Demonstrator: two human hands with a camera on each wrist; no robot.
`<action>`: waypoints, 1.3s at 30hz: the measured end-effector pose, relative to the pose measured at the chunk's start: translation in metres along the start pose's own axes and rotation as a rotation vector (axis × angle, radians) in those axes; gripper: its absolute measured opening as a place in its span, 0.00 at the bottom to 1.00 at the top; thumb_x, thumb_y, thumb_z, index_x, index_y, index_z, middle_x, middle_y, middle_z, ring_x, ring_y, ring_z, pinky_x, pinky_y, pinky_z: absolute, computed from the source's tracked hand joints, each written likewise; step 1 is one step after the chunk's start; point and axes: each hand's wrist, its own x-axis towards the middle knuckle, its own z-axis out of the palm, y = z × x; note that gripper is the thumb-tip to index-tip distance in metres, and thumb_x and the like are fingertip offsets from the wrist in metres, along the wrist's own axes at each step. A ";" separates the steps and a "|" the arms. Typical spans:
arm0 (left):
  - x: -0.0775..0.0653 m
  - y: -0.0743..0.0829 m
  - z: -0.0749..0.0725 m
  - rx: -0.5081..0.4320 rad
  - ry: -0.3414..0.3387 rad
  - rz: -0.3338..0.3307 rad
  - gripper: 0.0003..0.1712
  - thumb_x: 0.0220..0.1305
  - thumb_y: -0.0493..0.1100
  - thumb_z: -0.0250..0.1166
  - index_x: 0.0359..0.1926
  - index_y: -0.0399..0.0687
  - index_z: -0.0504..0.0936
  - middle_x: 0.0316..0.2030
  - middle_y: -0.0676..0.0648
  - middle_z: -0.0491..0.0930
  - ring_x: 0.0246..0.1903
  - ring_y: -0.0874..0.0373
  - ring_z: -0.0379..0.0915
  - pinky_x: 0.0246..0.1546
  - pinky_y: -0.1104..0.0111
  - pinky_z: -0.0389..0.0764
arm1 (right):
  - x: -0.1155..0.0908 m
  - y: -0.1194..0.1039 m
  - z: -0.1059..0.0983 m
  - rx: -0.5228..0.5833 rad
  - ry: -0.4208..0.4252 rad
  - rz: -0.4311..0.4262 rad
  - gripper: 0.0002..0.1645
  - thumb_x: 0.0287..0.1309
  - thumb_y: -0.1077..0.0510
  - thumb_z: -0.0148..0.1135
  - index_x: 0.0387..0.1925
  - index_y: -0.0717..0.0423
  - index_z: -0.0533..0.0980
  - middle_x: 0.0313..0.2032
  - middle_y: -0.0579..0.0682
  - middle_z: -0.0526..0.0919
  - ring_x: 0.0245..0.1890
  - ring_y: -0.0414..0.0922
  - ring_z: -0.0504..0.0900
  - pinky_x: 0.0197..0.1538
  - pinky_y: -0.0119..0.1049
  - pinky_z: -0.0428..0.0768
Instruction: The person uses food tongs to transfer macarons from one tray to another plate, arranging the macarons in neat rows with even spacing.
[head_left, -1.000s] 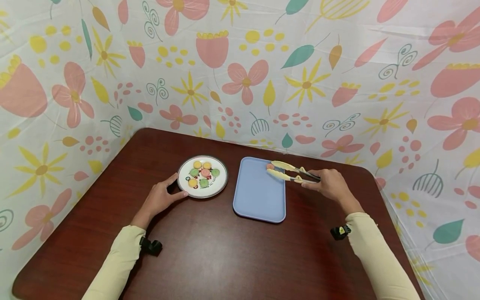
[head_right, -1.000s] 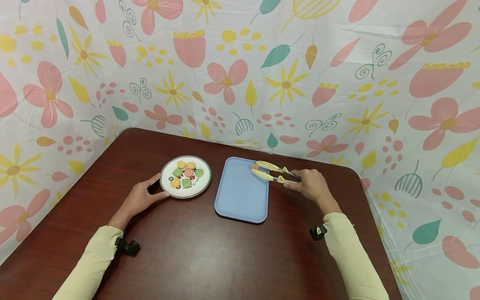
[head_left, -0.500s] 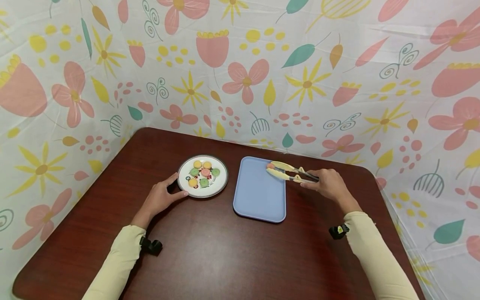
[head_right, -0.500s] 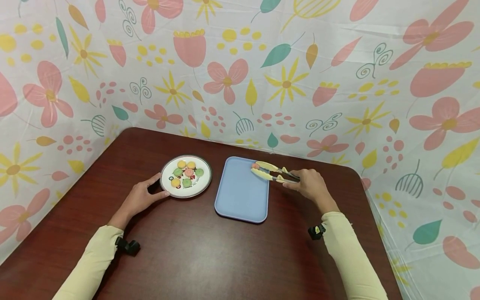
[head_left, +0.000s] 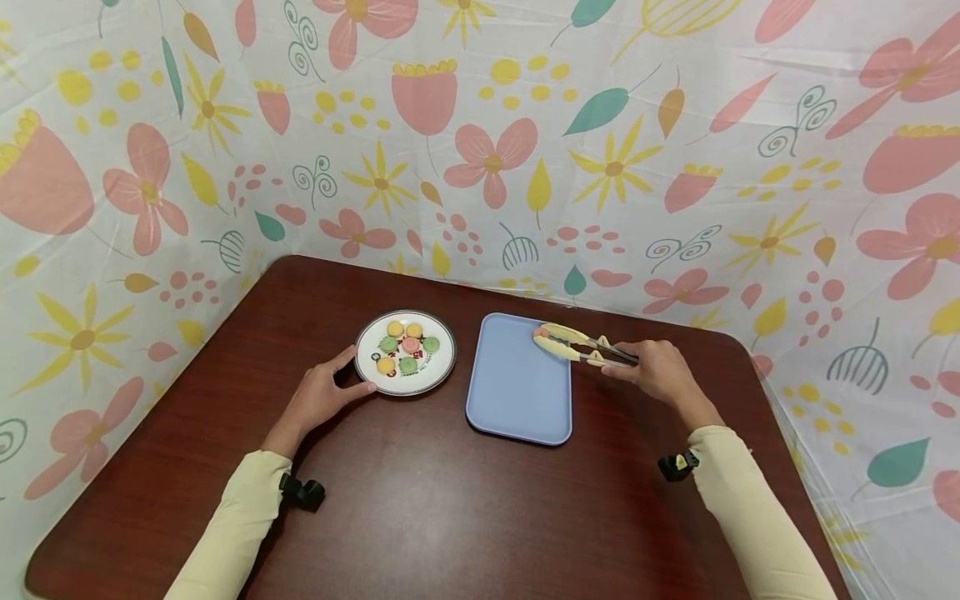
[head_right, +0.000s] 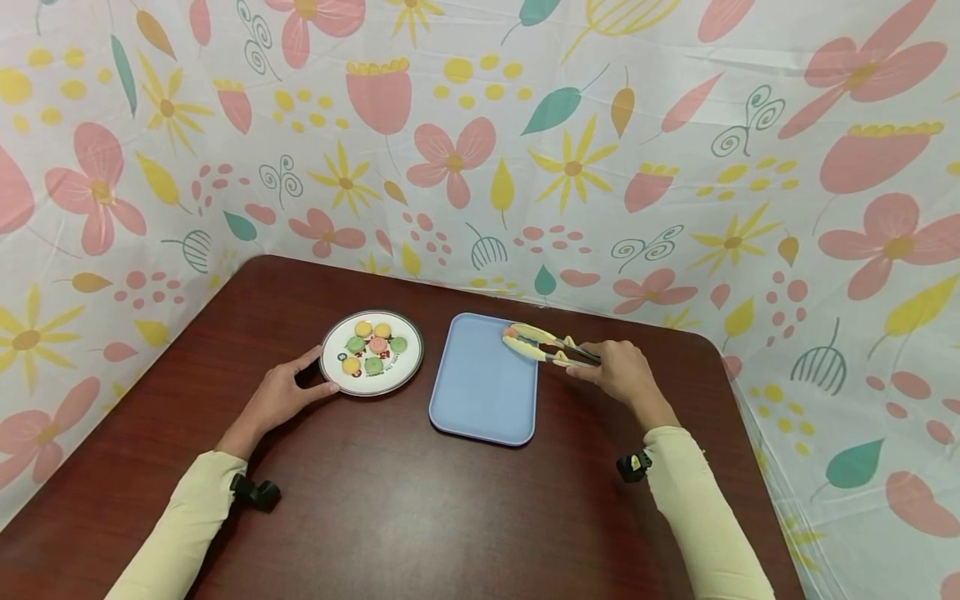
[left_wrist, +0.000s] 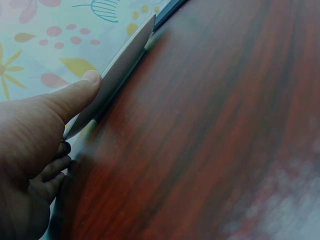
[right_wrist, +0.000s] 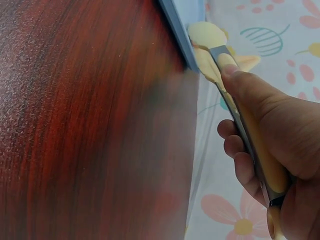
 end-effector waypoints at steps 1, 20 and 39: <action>0.000 0.000 0.000 0.001 0.000 0.000 0.55 0.59 0.61 0.75 0.77 0.41 0.62 0.75 0.38 0.63 0.74 0.41 0.59 0.69 0.45 0.67 | 0.000 0.000 0.000 0.002 0.002 -0.003 0.39 0.56 0.39 0.75 0.59 0.64 0.81 0.46 0.68 0.86 0.30 0.50 0.76 0.35 0.44 0.74; 0.000 0.000 -0.001 0.009 -0.007 -0.002 0.54 0.60 0.60 0.75 0.78 0.41 0.62 0.75 0.38 0.63 0.74 0.40 0.59 0.69 0.44 0.67 | -0.004 -0.013 -0.030 0.102 0.044 -0.089 0.37 0.55 0.38 0.75 0.57 0.58 0.84 0.33 0.51 0.87 0.28 0.46 0.74 0.31 0.39 0.71; 0.001 -0.002 0.000 -0.006 -0.013 0.000 0.56 0.59 0.63 0.74 0.78 0.42 0.61 0.75 0.38 0.62 0.74 0.40 0.58 0.69 0.44 0.67 | 0.007 -0.077 -0.036 0.147 -0.012 -0.225 0.34 0.56 0.41 0.76 0.59 0.55 0.83 0.34 0.48 0.90 0.24 0.40 0.72 0.28 0.35 0.68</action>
